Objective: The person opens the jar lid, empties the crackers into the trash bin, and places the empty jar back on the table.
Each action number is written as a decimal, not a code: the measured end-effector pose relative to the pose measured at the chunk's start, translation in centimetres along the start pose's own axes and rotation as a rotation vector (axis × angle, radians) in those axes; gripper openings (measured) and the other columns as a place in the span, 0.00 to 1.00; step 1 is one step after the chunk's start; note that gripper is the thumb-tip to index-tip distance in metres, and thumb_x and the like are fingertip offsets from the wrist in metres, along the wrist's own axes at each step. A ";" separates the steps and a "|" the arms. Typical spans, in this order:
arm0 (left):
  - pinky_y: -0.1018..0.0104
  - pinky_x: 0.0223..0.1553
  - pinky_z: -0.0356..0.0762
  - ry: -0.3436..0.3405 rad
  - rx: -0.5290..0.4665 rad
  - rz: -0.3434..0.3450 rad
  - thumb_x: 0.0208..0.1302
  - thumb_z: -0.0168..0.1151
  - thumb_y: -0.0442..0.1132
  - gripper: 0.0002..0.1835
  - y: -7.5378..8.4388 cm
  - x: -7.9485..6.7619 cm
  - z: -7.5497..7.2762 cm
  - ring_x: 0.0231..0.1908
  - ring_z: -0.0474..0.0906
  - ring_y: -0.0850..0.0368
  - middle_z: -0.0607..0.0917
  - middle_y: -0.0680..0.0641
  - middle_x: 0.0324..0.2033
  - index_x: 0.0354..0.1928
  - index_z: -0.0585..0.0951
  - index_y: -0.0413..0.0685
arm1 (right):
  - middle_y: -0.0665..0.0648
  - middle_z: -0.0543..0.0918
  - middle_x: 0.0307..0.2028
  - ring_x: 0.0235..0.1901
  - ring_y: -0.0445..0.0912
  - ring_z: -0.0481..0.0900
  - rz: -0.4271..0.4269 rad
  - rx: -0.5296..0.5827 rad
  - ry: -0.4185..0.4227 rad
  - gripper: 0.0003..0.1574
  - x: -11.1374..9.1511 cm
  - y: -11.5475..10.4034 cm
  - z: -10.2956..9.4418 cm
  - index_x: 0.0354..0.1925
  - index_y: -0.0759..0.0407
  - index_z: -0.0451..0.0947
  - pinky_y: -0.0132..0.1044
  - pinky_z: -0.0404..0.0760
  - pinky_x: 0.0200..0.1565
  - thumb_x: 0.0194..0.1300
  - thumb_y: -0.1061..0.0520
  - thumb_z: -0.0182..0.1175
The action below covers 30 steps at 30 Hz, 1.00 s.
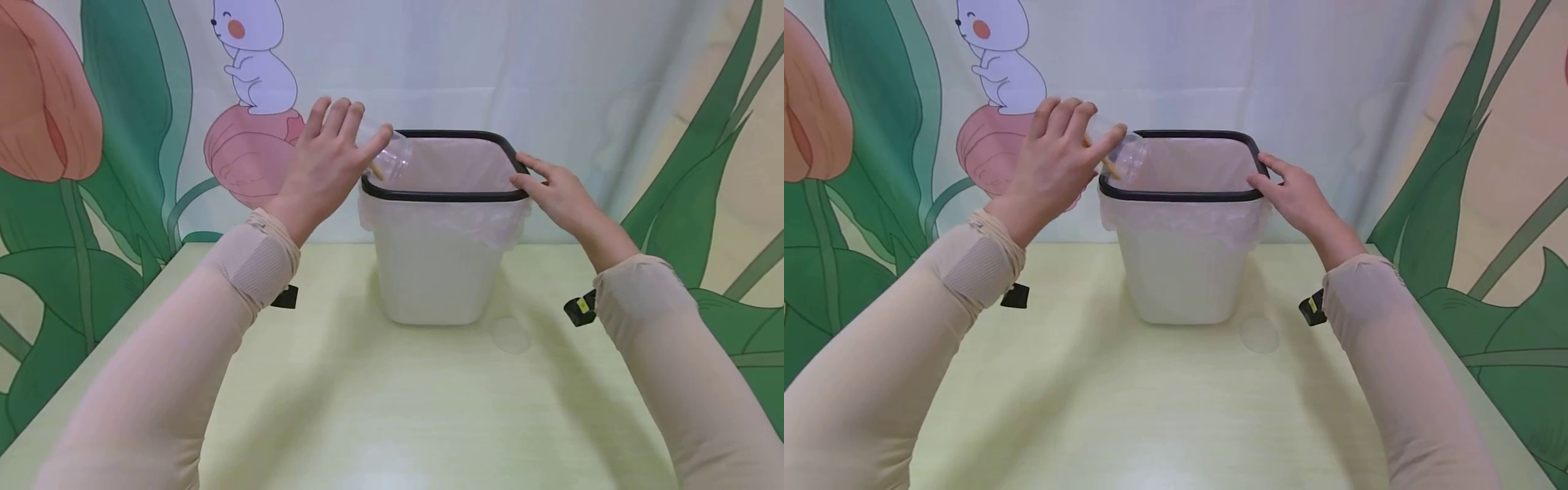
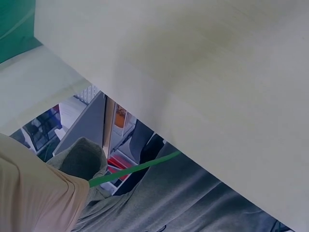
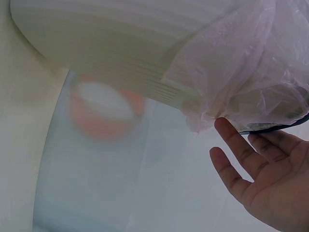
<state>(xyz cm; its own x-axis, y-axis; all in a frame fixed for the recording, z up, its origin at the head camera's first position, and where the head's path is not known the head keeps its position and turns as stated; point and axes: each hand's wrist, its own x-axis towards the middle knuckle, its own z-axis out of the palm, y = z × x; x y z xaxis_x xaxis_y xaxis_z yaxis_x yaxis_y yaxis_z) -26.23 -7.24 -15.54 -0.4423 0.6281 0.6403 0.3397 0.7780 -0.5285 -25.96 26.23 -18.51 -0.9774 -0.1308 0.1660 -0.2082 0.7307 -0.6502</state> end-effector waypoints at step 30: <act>0.48 0.67 0.54 -0.003 -0.059 -0.137 0.58 0.68 0.42 0.34 -0.8 -1.6 0.0 0.59 0.66 0.39 0.73 0.34 0.56 0.65 0.67 0.51 | 0.61 0.50 0.75 0.69 0.65 0.58 -0.006 -0.009 0.000 0.41 0.1 -0.3 0.2 0.75 0.45 0.47 0.63 0.59 0.66 0.72 0.35 0.42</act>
<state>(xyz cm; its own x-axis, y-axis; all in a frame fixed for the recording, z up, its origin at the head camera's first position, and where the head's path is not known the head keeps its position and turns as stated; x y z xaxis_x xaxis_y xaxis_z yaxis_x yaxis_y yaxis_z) -25.80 -8.83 -16.18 -0.4900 0.5163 0.7024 0.3245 0.8559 -0.4027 -25.98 25.85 -18.49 -0.9761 -0.1350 0.1700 -0.2137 0.7360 -0.6424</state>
